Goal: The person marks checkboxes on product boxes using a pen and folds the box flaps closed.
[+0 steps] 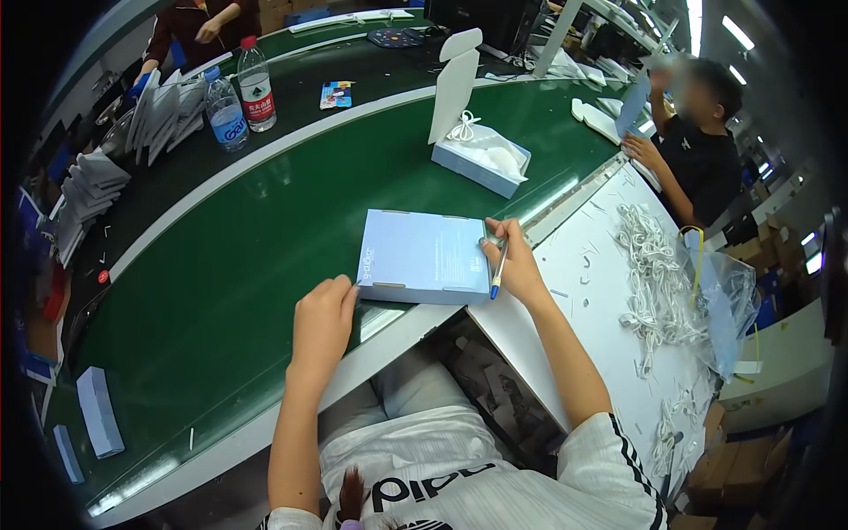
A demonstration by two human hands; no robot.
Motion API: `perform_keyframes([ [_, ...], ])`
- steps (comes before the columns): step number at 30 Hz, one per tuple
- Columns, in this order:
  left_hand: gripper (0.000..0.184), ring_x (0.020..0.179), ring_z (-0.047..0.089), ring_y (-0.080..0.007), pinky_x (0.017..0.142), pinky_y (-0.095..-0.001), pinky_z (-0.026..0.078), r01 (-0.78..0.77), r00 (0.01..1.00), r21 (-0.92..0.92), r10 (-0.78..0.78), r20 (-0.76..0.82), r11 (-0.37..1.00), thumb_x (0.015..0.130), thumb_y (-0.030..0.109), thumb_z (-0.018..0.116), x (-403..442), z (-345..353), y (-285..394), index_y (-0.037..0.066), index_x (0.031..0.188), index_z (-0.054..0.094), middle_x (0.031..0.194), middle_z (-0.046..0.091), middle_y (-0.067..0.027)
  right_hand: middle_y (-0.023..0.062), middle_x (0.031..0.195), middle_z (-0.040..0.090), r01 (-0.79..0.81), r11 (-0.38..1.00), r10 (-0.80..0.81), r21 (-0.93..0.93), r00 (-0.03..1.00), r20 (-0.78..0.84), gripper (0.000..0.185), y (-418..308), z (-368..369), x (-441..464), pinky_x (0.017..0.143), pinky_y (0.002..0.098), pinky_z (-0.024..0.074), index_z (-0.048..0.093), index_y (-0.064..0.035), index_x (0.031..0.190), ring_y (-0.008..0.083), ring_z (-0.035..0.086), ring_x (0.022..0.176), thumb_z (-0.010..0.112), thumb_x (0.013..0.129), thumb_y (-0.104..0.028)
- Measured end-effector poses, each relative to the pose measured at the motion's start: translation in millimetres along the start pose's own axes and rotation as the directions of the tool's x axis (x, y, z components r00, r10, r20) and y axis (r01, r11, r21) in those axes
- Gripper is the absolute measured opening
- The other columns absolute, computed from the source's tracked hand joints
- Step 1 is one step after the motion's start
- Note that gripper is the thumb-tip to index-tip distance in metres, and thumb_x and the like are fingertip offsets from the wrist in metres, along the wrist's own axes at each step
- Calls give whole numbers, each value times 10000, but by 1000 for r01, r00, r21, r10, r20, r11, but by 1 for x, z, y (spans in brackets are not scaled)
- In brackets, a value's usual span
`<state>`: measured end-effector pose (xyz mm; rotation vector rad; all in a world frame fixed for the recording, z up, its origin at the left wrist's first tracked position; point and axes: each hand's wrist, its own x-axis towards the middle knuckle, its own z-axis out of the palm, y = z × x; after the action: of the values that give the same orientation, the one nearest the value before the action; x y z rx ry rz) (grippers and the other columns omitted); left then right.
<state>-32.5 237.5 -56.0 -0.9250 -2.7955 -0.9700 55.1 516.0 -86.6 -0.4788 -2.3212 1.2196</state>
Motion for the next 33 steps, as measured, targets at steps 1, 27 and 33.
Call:
perform_keyframes([
  [1,122,631,536,-291,608,-372,443,34,999,1,-34,30,999,825,131,580,-4,-9,-2,15,791,574,737,600,-109,188,1079,572,-13,1000,13,12,1000,5,204,2,1,0,840,335,421,371,-75,874,247,543,1047,563,873,-142],
  [27,614,885,579,-243,805,-325,461,26,995,-684,-82,-50,729,646,42,743,-31,30,32,26,1172,426,958,579,-134,145,1015,612,159,689,-76,707,986,-149,67,-57,-17,-10,749,268,378,425,-51,885,157,463,793,399,824,-40],
  [33,580,800,600,-232,737,-321,471,-29,999,-660,-8,-53,750,592,29,781,-41,26,33,42,1064,444,918,610,-106,57,805,531,296,897,-361,329,919,156,183,-107,-45,-7,703,241,350,529,-44,825,148,428,702,375,856,-138],
])
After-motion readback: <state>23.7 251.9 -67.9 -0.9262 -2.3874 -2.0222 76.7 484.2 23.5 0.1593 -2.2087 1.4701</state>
